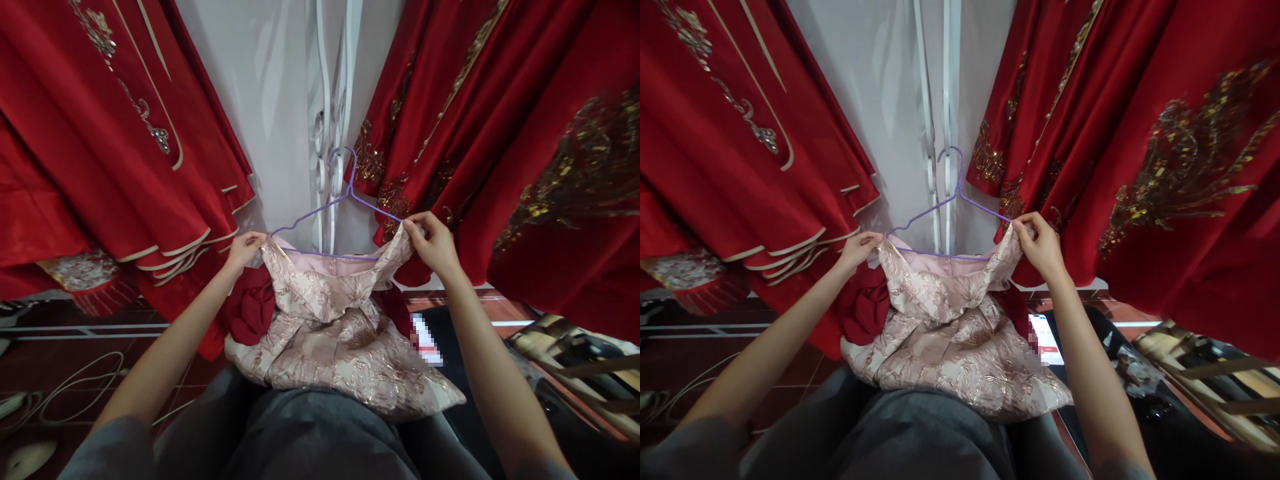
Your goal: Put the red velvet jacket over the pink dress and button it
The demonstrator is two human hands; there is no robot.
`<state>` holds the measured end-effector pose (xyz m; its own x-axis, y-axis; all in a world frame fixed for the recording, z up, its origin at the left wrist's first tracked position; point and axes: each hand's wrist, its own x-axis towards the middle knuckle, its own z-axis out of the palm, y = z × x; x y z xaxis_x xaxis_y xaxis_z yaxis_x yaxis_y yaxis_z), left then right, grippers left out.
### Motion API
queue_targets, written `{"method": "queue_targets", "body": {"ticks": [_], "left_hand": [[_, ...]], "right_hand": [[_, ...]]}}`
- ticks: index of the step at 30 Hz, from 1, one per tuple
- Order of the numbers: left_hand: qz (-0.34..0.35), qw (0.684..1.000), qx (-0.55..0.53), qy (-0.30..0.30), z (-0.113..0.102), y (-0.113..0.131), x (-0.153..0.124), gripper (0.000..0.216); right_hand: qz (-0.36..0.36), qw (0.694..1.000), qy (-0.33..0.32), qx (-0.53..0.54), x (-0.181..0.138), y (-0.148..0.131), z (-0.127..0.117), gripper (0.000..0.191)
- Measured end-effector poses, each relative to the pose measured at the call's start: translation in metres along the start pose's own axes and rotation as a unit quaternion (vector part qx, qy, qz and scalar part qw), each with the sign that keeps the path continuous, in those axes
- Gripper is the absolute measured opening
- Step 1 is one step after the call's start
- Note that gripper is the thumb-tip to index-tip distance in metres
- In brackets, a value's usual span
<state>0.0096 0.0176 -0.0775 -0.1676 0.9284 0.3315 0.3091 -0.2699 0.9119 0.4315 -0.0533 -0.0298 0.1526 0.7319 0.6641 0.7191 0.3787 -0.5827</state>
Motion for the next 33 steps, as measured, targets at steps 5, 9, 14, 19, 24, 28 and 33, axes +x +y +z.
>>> {"method": "queue_targets", "body": {"ticks": [5,9,14,19,24,28,33], "left_hand": [[0.088,0.994,-0.024,-0.061,0.008,0.034,-0.006,0.045],[0.172,0.977,0.021,-0.122,0.027,0.075,-0.007,0.040],[0.219,0.958,0.083,-0.166,0.037,0.090,-0.005,0.035],[0.197,0.946,0.127,-0.222,0.024,0.081,0.005,0.039],[0.099,0.967,0.076,-0.222,-0.010,0.058,0.032,0.038],[0.004,0.911,0.184,-0.370,-0.032,0.023,0.034,0.037],[0.017,0.920,0.184,-0.346,-0.033,0.004,0.028,0.035]], "right_hand": [[-0.013,0.999,-0.021,0.035,0.001,0.004,0.001,0.027],[-0.024,0.997,-0.048,0.048,0.005,0.005,0.000,0.024],[-0.034,0.997,-0.072,0.020,0.009,-0.007,0.002,0.023],[-0.042,0.993,-0.107,-0.009,0.010,-0.019,0.010,0.023],[-0.060,0.992,-0.106,-0.005,0.014,-0.018,0.007,0.021],[-0.073,0.991,-0.108,-0.003,0.016,-0.018,0.004,0.019],[-0.071,0.991,-0.114,0.020,0.017,-0.012,0.008,0.022]]}}
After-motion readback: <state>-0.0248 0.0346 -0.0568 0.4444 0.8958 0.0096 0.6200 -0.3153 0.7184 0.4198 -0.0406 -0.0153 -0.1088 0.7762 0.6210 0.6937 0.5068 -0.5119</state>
